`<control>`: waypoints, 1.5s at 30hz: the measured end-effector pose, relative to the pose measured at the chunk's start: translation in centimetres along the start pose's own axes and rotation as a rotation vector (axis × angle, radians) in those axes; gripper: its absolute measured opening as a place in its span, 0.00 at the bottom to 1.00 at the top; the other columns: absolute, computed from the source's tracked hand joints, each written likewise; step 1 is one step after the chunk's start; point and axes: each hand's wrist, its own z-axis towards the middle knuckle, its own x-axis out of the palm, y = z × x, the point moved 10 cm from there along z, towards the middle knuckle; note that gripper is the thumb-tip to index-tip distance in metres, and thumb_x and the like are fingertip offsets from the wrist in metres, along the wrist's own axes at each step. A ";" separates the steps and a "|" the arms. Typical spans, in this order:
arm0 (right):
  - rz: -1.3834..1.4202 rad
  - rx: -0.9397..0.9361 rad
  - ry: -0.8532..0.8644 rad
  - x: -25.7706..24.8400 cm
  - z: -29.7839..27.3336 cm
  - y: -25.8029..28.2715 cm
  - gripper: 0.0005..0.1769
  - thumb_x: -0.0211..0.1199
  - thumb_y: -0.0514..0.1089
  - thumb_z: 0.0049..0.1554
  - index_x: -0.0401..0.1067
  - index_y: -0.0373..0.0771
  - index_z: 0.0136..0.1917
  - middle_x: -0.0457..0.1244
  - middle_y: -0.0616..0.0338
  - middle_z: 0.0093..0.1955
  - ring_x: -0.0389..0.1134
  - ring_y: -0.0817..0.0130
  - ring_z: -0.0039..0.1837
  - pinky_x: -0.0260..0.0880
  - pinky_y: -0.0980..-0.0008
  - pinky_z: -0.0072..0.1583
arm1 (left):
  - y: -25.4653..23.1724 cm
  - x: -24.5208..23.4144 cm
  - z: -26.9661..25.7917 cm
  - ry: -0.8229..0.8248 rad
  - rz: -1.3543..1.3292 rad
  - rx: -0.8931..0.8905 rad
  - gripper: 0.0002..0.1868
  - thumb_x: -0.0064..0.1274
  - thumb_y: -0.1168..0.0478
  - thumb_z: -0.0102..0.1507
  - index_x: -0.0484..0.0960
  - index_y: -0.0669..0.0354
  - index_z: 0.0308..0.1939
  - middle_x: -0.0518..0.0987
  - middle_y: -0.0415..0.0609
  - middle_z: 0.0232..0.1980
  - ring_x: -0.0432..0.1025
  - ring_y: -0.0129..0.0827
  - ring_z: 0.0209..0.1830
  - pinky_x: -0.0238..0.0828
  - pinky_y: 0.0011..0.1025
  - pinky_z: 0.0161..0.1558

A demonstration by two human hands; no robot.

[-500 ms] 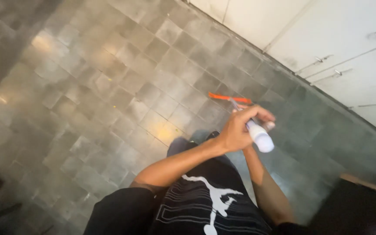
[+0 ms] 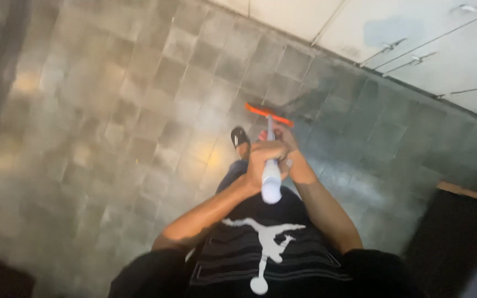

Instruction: Sweeping debris on a tiled floor using a broom.

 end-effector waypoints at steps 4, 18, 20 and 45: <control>0.018 0.045 -0.023 -0.1 8.9 3.0 0.10 0.62 0.46 0.55 0.70 0.37 0.43 0.68 0.53 0.42 0.72 0.57 0.48 0.75 0.56 0.56 | 0.5 -3.1 5.0 -0.011 0.143 0.049 0.13 0.54 0.71 0.50 0.63 0.62 0.21 0.62 0.50 0.22 0.62 0.40 0.21 0.59 0.34 0.28; 0.443 -0.450 -0.127 0.2 20.2 22.9 0.07 0.57 0.37 0.61 0.68 0.30 0.44 0.64 0.48 0.36 0.65 0.59 0.36 0.73 0.58 0.42 | 6.5 -4.5 15.0 0.133 -0.192 0.020 0.07 0.50 0.69 0.62 0.68 0.59 0.32 0.74 0.49 0.34 0.75 0.43 0.39 0.74 0.47 0.62; 0.372 -0.419 -0.154 -0.9 24.3 23.3 0.07 0.56 0.39 0.61 0.68 0.32 0.43 0.64 0.49 0.35 0.65 0.61 0.35 0.72 0.59 0.41 | 8.9 -4.5 15.7 0.132 -0.179 -0.010 0.06 0.50 0.69 0.61 0.69 0.59 0.32 0.74 0.49 0.34 0.76 0.44 0.41 0.72 0.48 0.63; 0.008 -0.370 0.008 16.6 26.3 24.7 0.04 0.54 0.39 0.59 0.66 0.36 0.46 0.62 0.55 0.36 0.66 0.65 0.34 0.70 0.65 0.36 | 8.8 -13.9 24.4 -0.429 -0.123 -0.082 0.13 0.50 0.60 0.56 0.61 0.57 0.22 0.64 0.44 0.23 0.62 0.38 0.26 0.68 0.39 0.38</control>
